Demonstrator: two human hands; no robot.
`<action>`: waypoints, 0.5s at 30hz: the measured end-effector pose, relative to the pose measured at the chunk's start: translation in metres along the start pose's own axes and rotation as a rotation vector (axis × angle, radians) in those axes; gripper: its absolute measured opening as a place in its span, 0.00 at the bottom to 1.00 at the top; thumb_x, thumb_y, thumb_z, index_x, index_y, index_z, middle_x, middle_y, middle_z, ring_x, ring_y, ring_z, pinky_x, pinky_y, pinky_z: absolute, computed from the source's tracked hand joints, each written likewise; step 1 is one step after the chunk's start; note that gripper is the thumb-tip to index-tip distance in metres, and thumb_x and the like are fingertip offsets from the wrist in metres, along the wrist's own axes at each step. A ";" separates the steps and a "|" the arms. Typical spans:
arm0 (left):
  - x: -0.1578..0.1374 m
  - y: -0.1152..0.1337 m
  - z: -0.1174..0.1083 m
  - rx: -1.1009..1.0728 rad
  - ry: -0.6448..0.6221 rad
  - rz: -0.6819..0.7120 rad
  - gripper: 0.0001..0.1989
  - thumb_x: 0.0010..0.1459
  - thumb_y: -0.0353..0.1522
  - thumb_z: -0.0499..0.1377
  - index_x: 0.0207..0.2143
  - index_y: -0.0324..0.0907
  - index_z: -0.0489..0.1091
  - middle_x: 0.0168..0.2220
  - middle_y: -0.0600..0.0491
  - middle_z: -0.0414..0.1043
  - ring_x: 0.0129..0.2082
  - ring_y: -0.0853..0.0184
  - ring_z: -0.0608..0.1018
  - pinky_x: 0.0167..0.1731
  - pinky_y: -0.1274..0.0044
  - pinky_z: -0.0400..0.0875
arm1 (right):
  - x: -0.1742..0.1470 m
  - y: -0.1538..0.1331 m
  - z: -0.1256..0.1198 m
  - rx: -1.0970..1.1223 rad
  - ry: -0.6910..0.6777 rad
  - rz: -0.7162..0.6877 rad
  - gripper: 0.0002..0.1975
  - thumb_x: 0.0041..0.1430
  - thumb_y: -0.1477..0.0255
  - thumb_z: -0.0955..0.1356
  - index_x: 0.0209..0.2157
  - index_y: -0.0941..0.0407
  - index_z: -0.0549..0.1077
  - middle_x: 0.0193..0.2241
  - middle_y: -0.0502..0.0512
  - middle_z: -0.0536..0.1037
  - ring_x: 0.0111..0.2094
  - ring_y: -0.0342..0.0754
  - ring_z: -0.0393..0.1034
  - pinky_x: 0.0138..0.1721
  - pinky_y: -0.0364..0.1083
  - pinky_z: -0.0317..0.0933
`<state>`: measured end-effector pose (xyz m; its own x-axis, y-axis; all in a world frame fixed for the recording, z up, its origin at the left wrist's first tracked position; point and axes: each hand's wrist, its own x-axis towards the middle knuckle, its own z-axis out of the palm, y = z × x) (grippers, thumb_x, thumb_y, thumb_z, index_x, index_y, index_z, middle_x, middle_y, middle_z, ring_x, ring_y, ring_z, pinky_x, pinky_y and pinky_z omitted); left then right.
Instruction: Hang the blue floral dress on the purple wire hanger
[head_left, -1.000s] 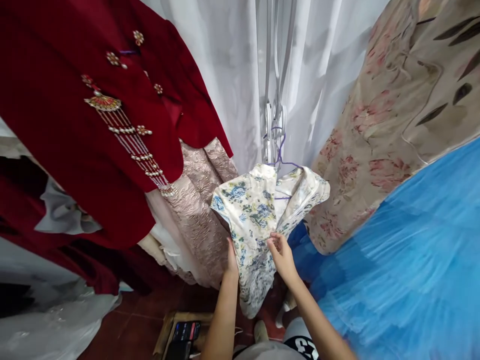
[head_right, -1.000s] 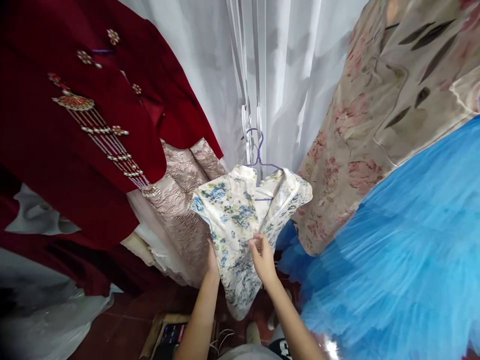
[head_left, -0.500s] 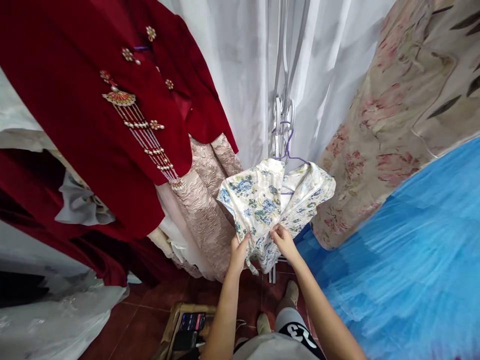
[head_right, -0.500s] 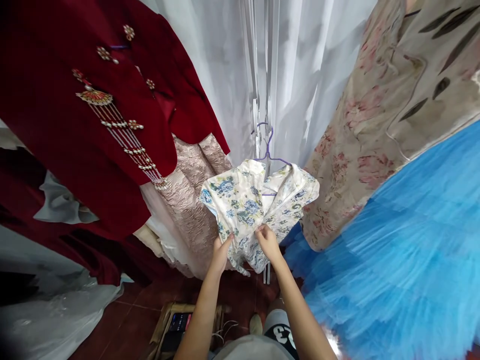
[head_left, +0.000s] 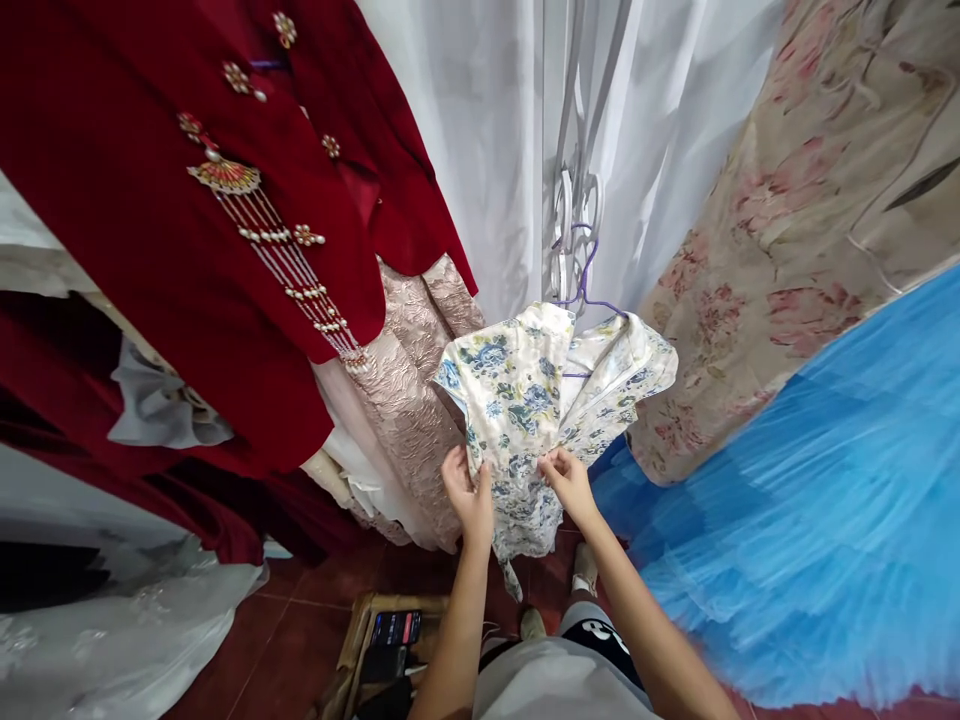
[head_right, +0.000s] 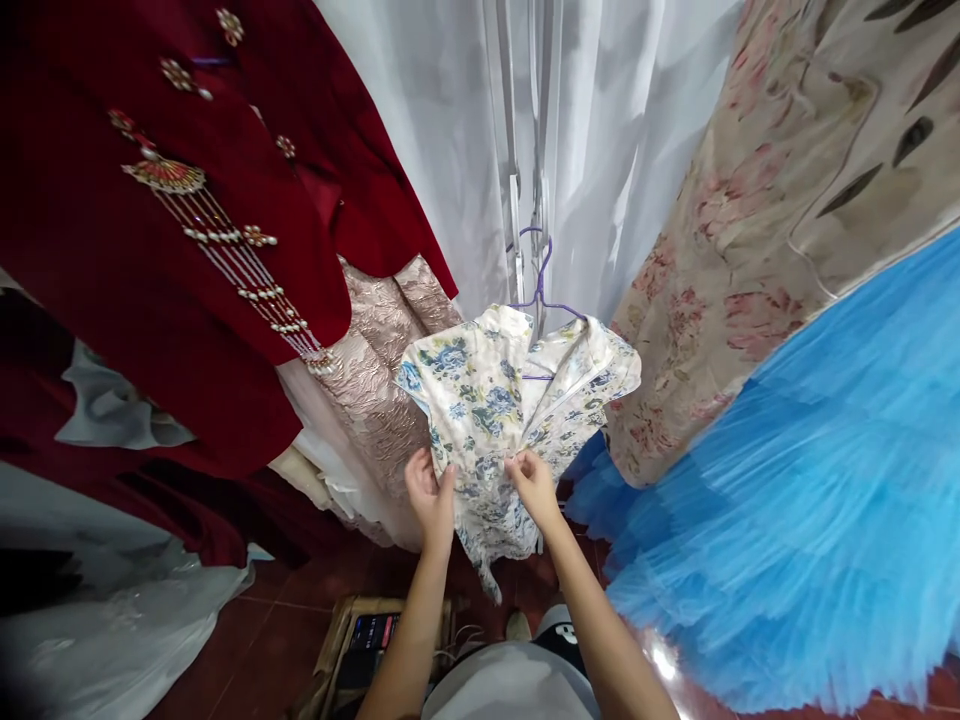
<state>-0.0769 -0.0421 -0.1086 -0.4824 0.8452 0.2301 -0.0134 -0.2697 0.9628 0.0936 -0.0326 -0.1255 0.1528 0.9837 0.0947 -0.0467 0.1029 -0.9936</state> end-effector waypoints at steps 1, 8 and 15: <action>-0.003 -0.001 -0.001 0.054 0.045 0.069 0.29 0.54 0.42 0.67 0.55 0.43 0.66 0.57 0.41 0.68 0.59 0.55 0.72 0.61 0.67 0.64 | -0.004 -0.001 -0.001 0.018 0.011 0.010 0.22 0.55 0.50 0.72 0.25 0.53 0.65 0.20 0.49 0.73 0.21 0.45 0.63 0.25 0.45 0.58; -0.042 -0.022 0.029 0.201 -0.577 0.178 0.11 0.55 0.28 0.61 0.42 0.44 0.74 0.43 0.47 0.75 0.47 0.57 0.76 0.52 0.68 0.68 | -0.034 -0.016 -0.012 0.031 -0.001 0.079 0.21 0.49 0.54 0.76 0.20 0.55 0.70 0.16 0.51 0.74 0.17 0.43 0.59 0.21 0.44 0.53; -0.054 -0.028 0.051 0.205 -0.636 0.159 0.08 0.61 0.31 0.56 0.28 0.42 0.69 0.29 0.51 0.72 0.33 0.63 0.75 0.39 0.74 0.67 | -0.032 -0.052 -0.013 0.226 0.060 0.226 0.22 0.44 0.57 0.77 0.15 0.55 0.67 0.12 0.47 0.67 0.13 0.39 0.50 0.16 0.43 0.41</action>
<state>-0.0059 -0.0564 -0.1405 0.1444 0.9262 0.3484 0.2115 -0.3728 0.9035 0.1044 -0.0713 -0.0778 0.1707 0.9757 -0.1375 -0.3030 -0.0809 -0.9496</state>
